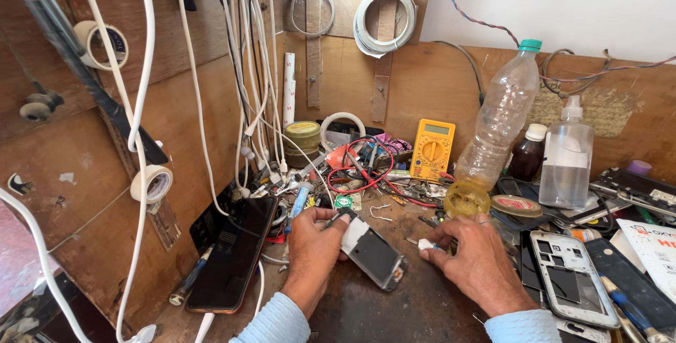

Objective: The person disassembles a white smartphone, removes the back cover and battery, and manipulates internal components using a metal spudger. The person then handles a second black smartphone, removing its back cover and battery as well.

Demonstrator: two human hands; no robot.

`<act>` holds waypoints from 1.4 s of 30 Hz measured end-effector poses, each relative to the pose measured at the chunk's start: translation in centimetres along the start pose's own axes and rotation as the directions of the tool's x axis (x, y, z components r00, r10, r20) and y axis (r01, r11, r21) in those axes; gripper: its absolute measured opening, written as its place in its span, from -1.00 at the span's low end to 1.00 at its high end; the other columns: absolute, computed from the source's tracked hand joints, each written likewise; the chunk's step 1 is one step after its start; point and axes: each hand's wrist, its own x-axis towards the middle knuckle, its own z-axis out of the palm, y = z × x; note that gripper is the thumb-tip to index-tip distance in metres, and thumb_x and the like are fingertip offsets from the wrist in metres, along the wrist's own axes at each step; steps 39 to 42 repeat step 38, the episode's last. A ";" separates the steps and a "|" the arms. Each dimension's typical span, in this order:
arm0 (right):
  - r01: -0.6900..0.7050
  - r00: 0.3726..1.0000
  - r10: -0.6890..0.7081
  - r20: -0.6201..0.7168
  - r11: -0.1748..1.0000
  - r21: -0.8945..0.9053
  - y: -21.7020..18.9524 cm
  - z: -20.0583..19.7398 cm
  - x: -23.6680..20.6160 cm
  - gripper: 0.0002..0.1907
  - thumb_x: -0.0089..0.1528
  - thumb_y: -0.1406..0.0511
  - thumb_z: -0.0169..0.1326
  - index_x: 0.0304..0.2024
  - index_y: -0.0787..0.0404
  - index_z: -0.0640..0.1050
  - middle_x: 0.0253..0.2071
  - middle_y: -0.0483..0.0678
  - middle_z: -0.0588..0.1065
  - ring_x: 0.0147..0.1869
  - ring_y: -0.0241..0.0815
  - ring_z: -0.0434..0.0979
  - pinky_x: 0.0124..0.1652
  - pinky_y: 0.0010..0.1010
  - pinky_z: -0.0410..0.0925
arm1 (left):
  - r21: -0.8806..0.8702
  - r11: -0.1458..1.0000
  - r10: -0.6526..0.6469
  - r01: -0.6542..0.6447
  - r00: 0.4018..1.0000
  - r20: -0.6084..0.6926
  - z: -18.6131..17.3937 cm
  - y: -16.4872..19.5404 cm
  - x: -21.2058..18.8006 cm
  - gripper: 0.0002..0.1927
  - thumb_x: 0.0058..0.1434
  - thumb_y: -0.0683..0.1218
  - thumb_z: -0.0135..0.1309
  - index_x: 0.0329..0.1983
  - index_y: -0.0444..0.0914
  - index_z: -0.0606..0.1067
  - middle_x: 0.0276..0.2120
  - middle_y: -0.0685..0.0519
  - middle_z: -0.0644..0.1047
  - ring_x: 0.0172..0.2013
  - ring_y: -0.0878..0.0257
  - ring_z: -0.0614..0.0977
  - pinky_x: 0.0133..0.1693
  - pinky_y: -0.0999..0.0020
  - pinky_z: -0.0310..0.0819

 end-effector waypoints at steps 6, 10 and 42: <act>0.086 0.982 -0.082 -0.170 0.996 0.019 -0.1 0.4 0.0 -0.71 0.02 0.15 0.40 -0.33 0.18 0.72 -0.29 -0.01 0.65 -0.01 0.05 0.48 0.03 -0.15 0.34 | 0.117 0.993 0.005 -0.010 0.999 0.047 0.7 -0.3 -0.1 -0.74 0.13 -0.12 0.22 -0.15 -0.35 0.58 -0.38 -0.06 0.71 -0.50 0.21 0.70 -0.50 0.32 0.59; 0.035 0.987 -0.028 -0.159 0.998 0.045 -0.3 0.7 0.1 -0.75 0.08 0.16 0.36 -0.32 0.17 0.73 -0.29 -0.01 0.66 -0.03 0.04 0.50 0.05 -0.18 0.34 | 0.404 0.898 0.171 -0.172 0.985 0.040 0.7 -0.5 0.0 -0.72 0.10 -0.07 0.28 -0.17 -0.31 0.63 -0.32 -0.10 0.69 -0.28 0.13 0.72 -0.15 0.23 0.58; -0.124 0.992 0.125 0.010 0.989 -0.082 4.7 4.6 3.7 -0.66 0.11 -0.05 0.33 -0.26 -0.02 0.78 -0.14 -0.20 0.72 0.18 -0.22 0.61 0.34 -0.36 0.31 | 0.541 0.214 0.662 -0.813 0.528 0.531 -2.3 6.1 -5.3 -0.57 0.13 -0.15 0.20 0.04 -0.42 0.45 0.12 -0.33 0.43 0.15 -0.23 0.42 0.15 -0.11 0.34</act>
